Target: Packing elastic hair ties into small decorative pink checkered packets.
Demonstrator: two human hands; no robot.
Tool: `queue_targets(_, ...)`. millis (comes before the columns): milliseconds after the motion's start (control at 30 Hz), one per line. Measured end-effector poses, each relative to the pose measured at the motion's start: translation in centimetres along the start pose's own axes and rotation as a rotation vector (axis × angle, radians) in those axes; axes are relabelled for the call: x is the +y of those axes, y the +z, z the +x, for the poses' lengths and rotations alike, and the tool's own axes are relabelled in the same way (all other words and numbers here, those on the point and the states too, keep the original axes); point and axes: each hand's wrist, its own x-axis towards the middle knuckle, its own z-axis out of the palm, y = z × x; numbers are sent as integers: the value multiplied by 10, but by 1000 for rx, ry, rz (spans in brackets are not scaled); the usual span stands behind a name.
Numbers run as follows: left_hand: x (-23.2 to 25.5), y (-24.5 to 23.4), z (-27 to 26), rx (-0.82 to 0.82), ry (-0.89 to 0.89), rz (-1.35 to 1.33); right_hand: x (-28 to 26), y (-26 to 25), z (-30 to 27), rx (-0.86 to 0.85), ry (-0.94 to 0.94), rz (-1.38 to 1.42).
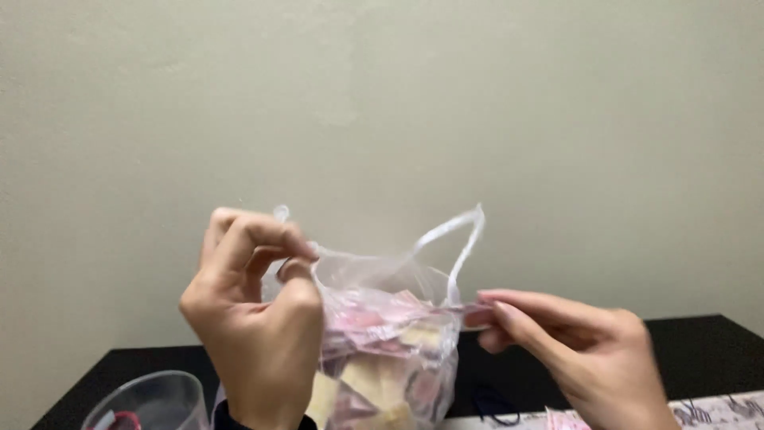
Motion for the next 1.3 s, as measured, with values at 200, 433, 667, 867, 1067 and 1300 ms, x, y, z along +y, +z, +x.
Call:
queue_targets(200, -27, -16, 12, 123, -171, -144, -23, 64, 56, -202, 39, -59)
queue_targets(433, -31, -17, 9, 109, -150, -178, 26, 80, 94, -418, 122, -256)
queue_targets(667, -27, 7, -19, -18, 55, -313, -9, 6, 13, -500, -384, -617)
queue_targets(867, -11, 46, -75, -115, 76, -420, 61, -101, -69, -585, -251, -724)
queue_targets(1067, 1, 73, -152, -318, -39, -478, 66, -118, -138, -466, 202, -348)
queue_targets(1300, -21, 76, -241, -534, -219, -327, 39, -113, -149, -911, 611, 135)
